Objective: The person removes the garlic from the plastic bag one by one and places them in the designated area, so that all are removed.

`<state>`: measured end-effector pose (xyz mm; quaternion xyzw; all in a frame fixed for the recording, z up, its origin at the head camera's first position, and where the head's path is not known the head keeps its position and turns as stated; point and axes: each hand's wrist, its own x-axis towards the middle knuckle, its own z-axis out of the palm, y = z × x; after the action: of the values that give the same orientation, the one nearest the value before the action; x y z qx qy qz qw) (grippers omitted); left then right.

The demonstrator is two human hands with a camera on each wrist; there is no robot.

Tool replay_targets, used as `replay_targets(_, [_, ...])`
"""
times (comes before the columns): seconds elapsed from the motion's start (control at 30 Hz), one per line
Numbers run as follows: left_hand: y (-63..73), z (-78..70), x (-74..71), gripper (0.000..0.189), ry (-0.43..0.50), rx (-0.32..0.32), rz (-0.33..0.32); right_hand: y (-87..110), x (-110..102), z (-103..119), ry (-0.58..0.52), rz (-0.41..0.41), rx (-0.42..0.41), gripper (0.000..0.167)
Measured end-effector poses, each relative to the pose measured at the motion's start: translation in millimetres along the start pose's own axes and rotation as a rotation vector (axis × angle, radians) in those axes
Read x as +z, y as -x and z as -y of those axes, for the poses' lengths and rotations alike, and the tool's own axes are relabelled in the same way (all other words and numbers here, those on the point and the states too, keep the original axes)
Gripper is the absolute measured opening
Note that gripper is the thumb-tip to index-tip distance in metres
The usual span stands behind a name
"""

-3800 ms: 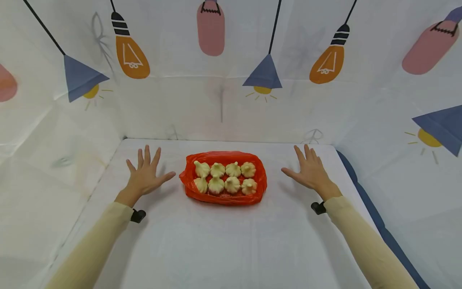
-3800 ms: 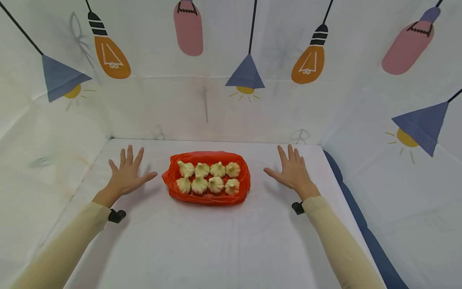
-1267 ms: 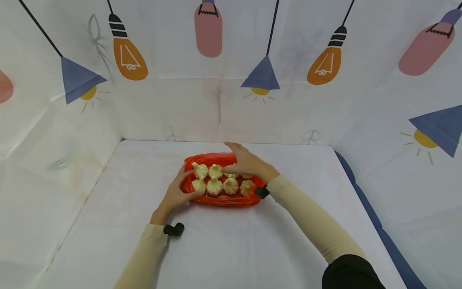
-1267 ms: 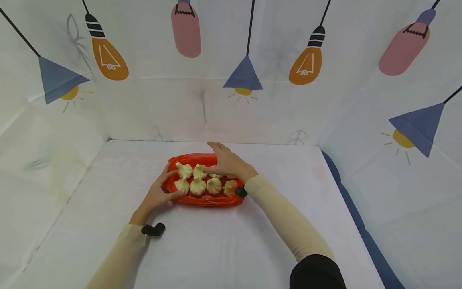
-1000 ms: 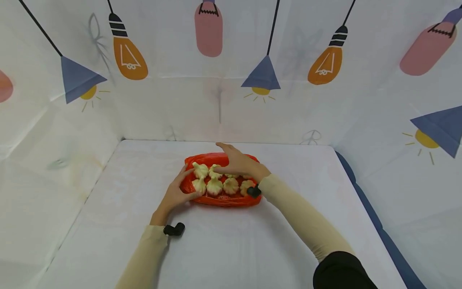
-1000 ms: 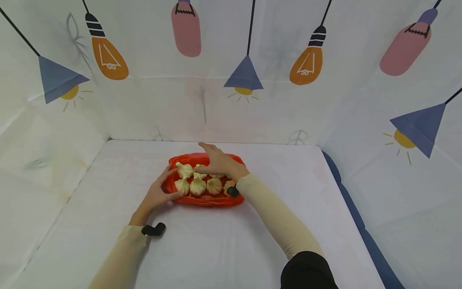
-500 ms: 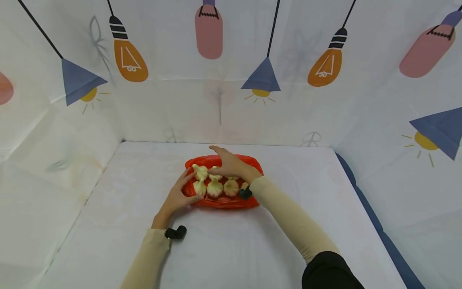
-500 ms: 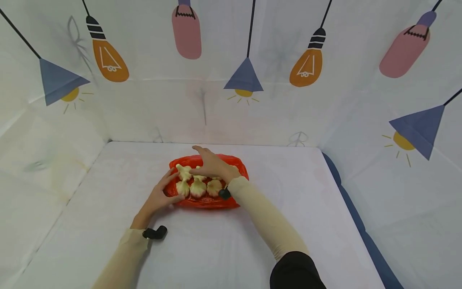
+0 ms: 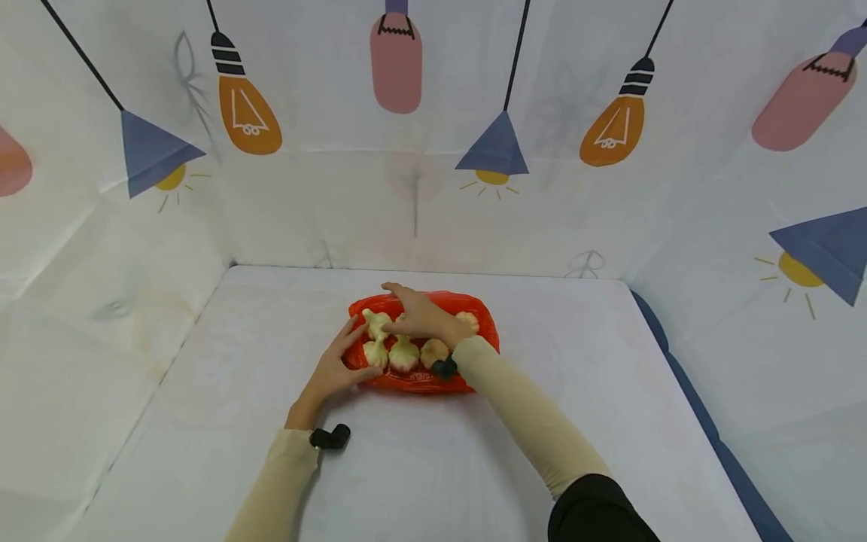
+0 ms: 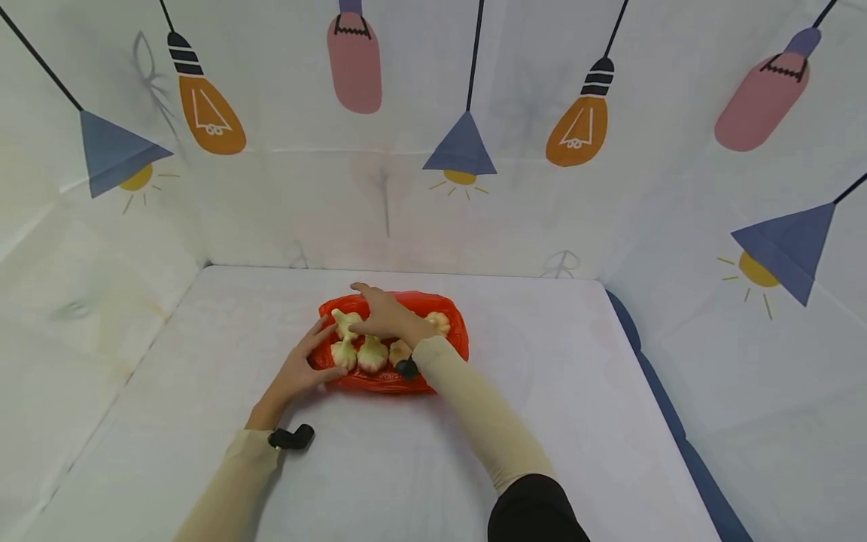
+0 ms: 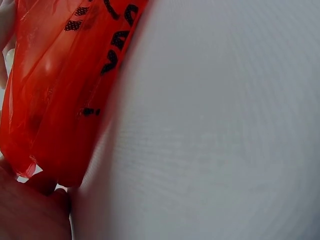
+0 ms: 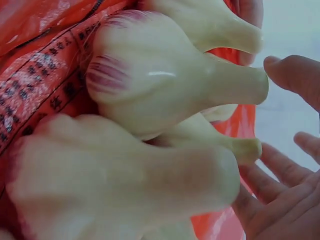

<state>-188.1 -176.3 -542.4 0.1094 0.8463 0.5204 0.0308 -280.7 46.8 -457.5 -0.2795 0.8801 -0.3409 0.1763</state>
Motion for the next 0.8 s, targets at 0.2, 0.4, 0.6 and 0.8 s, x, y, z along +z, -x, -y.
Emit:
replay_targets(0.2, [1.7, 3.1, -1.1, 0.093, 0.008, -0.012, 0.0, -8.0, 6, 1, -0.006, -0.008, 0.032, 0.077])
replay_targets(0.4, [2.1, 6.7, 0.2, 0.091, 0.031, -0.026, -0.002, -8.4, 9, 2, 0.019, 0.009, 0.044, 0.068])
replay_targets(0.6, [3.3, 6.7, 0.3, 0.09, 0.045, -0.017, -0.004, -12.1, 13, 1, 0.064, 0.034, 0.043, 0.066])
replay_targets(0.8, [2.4, 8.5, -0.5, 0.09, 0.043, -0.008, 0.003, -15.2, 14, -1, 0.089, 0.041, 0.06, 0.064])
